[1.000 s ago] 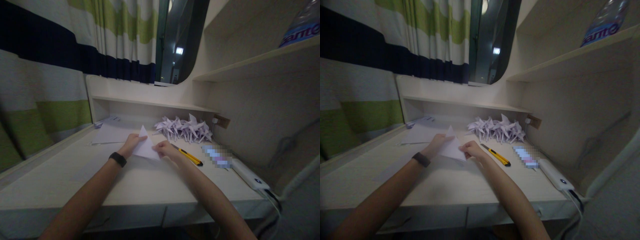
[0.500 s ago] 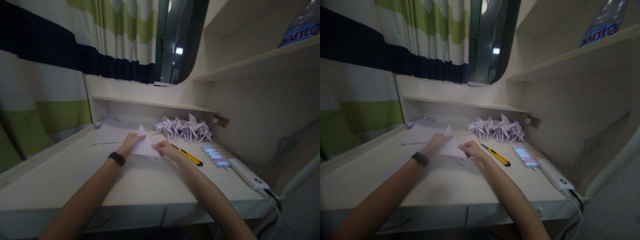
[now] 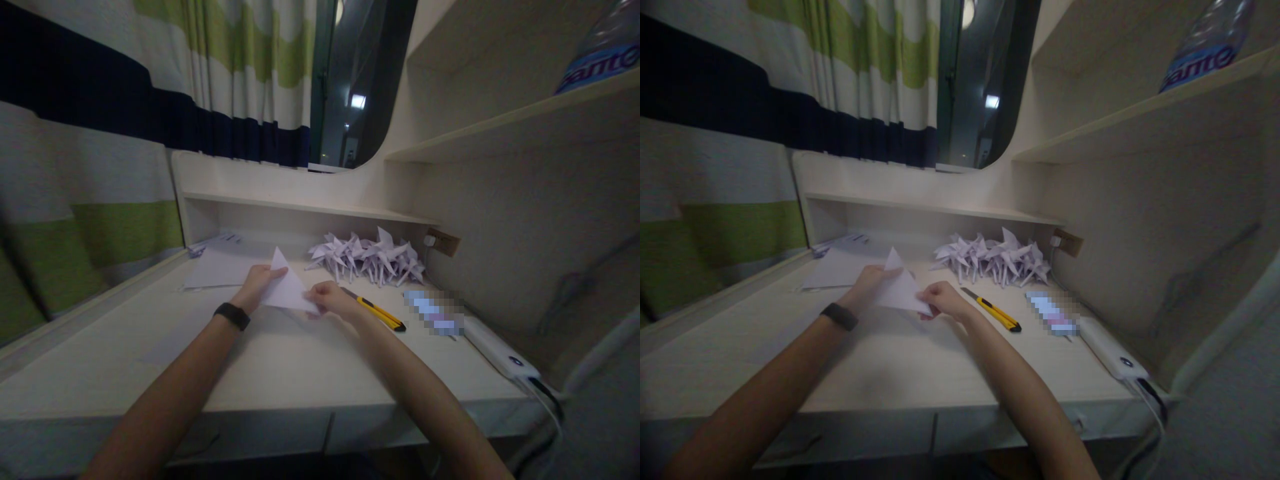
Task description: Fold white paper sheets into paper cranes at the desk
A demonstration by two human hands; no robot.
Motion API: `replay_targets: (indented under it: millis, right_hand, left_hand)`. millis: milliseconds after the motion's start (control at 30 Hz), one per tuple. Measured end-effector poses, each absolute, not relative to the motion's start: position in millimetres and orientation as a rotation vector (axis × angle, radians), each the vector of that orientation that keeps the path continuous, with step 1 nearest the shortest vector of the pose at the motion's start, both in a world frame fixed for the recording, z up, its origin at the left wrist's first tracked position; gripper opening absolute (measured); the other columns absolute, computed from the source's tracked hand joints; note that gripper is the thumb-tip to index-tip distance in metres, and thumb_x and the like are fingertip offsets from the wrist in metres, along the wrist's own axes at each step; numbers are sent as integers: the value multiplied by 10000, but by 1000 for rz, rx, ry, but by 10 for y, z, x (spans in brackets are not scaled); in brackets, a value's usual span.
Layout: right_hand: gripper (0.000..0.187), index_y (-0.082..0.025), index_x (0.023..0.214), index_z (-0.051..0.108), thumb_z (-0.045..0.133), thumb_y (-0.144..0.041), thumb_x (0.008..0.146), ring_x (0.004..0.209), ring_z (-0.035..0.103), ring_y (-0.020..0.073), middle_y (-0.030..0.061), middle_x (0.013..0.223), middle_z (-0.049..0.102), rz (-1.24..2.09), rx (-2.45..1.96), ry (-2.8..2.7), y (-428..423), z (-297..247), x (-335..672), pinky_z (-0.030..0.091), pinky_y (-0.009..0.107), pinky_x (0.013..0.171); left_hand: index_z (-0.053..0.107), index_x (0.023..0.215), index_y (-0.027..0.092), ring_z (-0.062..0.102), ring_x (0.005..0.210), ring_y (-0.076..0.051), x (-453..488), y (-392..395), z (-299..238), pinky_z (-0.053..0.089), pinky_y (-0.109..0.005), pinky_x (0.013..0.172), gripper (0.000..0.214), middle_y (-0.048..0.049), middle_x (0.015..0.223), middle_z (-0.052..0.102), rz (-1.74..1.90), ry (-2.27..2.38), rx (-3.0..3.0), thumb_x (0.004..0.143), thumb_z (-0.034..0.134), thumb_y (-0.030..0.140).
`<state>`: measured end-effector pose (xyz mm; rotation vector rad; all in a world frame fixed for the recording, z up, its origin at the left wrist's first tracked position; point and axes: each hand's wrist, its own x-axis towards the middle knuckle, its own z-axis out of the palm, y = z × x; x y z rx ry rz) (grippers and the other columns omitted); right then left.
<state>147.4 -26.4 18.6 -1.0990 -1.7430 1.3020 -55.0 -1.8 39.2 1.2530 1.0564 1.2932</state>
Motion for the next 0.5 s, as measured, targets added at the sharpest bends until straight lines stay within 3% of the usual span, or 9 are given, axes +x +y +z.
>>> replay_targets:
  millis: [233,500]
  right_hand:
    - [492,-106,670,601,627,-586,779,439,613,128,42,503,629,1262,-1126,-1827,-233,173,1510,502,202,439]
    - [462,-107,669,599,739,-547,678,488,637,137,55,576,665,1340,-1059,-1777,-247,177,1522,535,227,480]
  left_hand:
    - [699,776,38,649,566,-228,-582,6,365,449,-290,514,438,-155,734,720,1294,1014,1255,522,807,378]
    - [688,745,42,618,511,-200,-608,47,350,420,-274,480,396,-131,669,703,1322,1064,1249,533,803,355]
